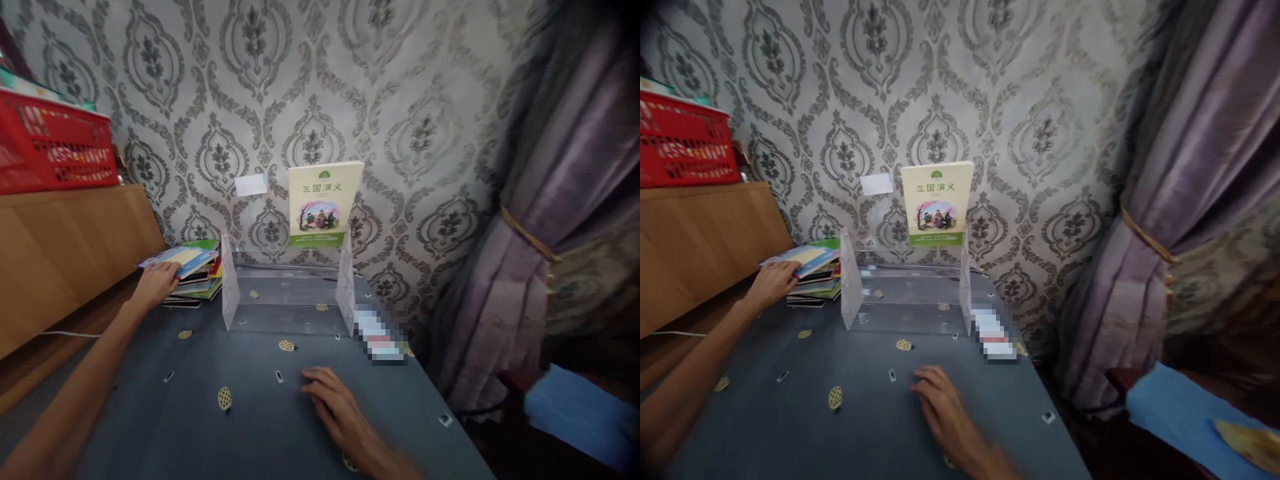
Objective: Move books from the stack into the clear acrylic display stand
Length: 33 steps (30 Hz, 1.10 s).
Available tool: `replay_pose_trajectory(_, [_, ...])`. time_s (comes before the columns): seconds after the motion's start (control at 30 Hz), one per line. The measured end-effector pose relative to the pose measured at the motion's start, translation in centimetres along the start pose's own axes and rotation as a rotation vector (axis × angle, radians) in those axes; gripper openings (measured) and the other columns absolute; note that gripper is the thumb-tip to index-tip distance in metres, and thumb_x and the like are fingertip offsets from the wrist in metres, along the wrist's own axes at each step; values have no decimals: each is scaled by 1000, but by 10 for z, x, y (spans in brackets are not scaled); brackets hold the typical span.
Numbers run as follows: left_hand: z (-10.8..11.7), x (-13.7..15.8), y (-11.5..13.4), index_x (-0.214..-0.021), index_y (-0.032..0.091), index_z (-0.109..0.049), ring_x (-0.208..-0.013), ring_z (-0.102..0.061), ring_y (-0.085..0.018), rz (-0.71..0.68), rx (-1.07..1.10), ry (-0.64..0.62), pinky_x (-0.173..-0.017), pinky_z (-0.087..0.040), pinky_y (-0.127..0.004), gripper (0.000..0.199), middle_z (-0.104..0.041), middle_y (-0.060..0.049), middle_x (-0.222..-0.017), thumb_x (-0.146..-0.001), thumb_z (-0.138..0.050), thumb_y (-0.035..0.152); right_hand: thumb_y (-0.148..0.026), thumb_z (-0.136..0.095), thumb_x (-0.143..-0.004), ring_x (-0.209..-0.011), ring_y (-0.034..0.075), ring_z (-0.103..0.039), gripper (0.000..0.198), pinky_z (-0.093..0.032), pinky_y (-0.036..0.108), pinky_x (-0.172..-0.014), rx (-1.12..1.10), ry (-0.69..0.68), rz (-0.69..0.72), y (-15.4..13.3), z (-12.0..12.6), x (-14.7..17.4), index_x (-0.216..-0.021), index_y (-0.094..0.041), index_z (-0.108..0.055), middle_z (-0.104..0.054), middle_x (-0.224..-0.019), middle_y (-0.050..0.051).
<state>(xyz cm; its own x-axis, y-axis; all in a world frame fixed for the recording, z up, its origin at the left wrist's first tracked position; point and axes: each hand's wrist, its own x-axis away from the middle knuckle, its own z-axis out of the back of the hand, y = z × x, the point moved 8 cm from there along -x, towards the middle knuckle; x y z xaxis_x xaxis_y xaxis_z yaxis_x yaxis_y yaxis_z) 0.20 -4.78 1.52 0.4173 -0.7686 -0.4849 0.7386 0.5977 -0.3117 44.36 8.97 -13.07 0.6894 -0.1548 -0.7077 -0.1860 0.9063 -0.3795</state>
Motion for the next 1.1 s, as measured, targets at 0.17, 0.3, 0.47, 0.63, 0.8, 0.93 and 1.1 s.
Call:
replay_pose_trajectory(0.17, [-10, -9, 8, -147, 14, -45, -141, -46, -34, 84, 66, -52, -110, -40, -55, 68, -51, -20, -151, -79, -47, 9, -11, -46, -98, -118, 25, -67, 30, -60, 45, -98, -5, -2, -26, -1, 2, -3, -118, -26, -63, -71, -120, 10])
replay_pose_trajectory(0.3, [-20, -1, 15, -152, 11, -40, -147, -37, -34, 78, 56, -99, -114, -35, -58, 70, -41, -18, -159, -82, -41, 5, -11, -45, -98, -112, 24, -70, 29, -61, 42, -96, -24, -53, -37, -1, 0, -7, -112, -25, -65, -73, -115, 10])
replay_pose_trajectory(0.47, [-21, 34, 16, -156, 15, -36, -151, -31, -32, 23, 85, -41, -118, -31, -57, 78, -37, -15, -162, -79, -39, 2, -10, -46, -98, -109, 23, -70, 27, -61, 41, -93, -59, -87, -36, 2, -5, -7, -109, -23, -67, -74, -112, 10])
replay_pose_trajectory(0.63, [-22, 65, 21, -156, 19, -36, -152, -29, -30, 1, 100, -40, -120, -28, -57, 85, -36, -13, -162, -73, -38, -3, -11, -45, -98, -109, 23, -70, 29, -61, 42, -93, -93, -90, -39, 2, -6, -7, -110, -24, -68, -74, -111, 10])
replay_pose_trajectory(0.8, [-28, 102, 31, -158, 20, -34, -153, -26, -31, -7, 82, -86, -121, -26, -57, 93, -33, -12, -164, -68, -41, -4, -14, -45, -99, -107, 23, -70, 27, -60, 44, -94, -105, -112, -40, 2, -7, -8, -108, -23, -69, -74, -111, 10])
replay_pose_trajectory(0.93, [-37, 146, 40, -157, 20, -36, -153, -26, -30, -26, 93, -149, -121, -26, -57, 90, -32, -12, -164, -70, -40, -2, -13, -45, -99, -105, 23, -70, 26, -60, 43, -91, -118, -103, -31, 2, -9, -9, -105, -22, -69, -75, -107, 10])
replay_pose_trajectory(1.1, [-42, 201, 49, -157, 25, -34, -153, -29, -24, -63, 203, -289, -122, -27, -54, 96, -35, -8, -163, -66, -37, -4, -12, -45, -98, -103, 22, -70, 28, -60, 42, -90, -124, -113, -18, 0, -10, -10, -106, -22, -69, -75, -105, 8])
